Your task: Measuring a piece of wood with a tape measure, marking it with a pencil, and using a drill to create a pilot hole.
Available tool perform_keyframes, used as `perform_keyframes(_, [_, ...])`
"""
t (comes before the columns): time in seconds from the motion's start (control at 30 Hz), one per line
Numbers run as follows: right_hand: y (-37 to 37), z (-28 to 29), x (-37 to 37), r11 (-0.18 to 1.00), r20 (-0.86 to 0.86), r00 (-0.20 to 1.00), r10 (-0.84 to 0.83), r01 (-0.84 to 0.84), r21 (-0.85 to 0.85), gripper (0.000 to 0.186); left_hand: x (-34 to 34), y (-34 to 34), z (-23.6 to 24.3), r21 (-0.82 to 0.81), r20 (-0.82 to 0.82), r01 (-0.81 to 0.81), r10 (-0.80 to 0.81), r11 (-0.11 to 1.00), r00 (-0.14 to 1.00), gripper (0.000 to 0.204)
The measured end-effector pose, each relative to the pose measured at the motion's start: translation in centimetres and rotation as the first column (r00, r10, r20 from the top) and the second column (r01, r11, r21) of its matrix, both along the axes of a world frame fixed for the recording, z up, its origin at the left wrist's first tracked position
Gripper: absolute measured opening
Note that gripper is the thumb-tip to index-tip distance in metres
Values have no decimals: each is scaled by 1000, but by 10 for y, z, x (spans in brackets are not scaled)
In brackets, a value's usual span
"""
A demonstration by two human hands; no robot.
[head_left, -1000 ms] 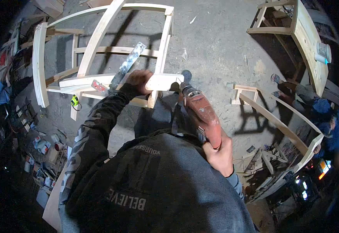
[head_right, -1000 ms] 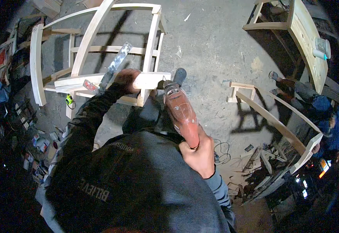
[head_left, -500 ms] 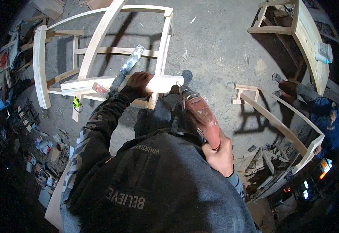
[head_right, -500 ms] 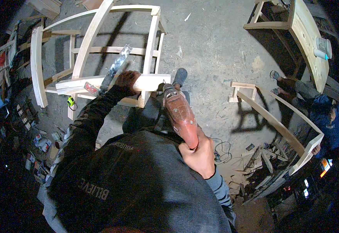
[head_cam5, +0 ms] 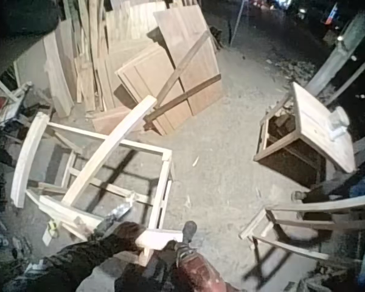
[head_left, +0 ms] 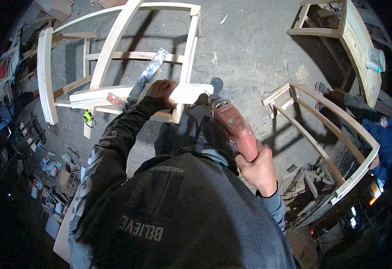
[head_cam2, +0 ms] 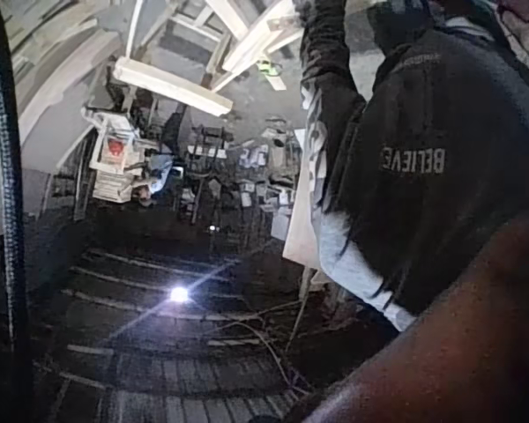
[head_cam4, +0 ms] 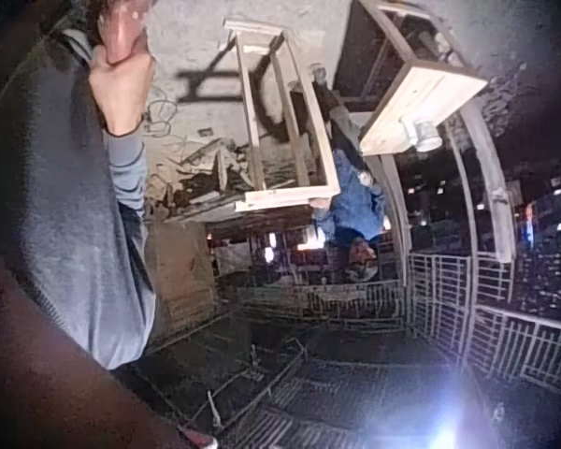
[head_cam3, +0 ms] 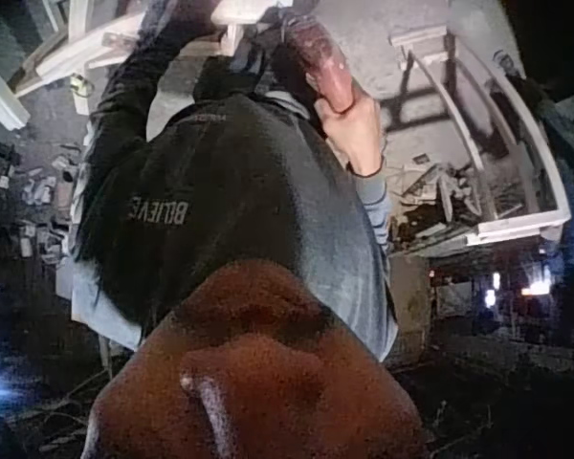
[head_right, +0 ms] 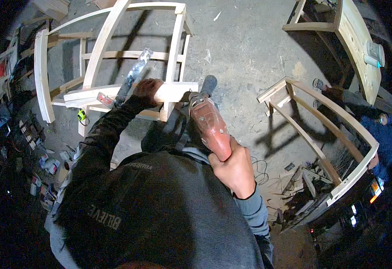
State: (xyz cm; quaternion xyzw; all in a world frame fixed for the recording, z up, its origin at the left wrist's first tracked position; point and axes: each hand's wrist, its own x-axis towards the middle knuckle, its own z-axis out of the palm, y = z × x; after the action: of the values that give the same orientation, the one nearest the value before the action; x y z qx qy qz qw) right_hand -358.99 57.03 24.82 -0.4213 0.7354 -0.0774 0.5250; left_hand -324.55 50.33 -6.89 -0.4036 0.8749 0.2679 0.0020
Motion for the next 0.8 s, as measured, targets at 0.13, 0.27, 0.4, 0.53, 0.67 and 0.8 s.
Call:
perform_keyframes(0.13, [-5, -1, -1, 998, 10, 1000, 25, -25, 57, 38, 0, 4, -2, -81, -74, -27, 21, 996, 997, 78])
perform_keyframes(0.27, [0, -1, 5, 996, -39, 995, 87, -87, 22, 38, -1, 1, -3, -63, -86, -34, 28, 997, 996, 75])
perform_keyframes(0.4, [-2, 0, 15, 989, -81, 987, 141, -137, 51, 40, -3, -5, 6, 64, -55, -12, 15, 998, 998, 72])
perform_keyframes(0.53, [-4, -1, 17, 992, -57, 991, 122, -120, 27, 39, -3, -3, 5, 31, -11, -29, 29, 999, 1000, 71])
perform_keyframes(0.67, [-10, -3, 17, 993, -64, 992, 113, -112, 24, 38, -1, -5, 3, 40, -77, 1, 2, 999, 997, 76])
perform_keyframes(0.8, [-13, -6, 17, 995, -29, 995, 95, -95, 13, 38, -5, -10, 7, 16, -87, 36, -34, 999, 996, 68])
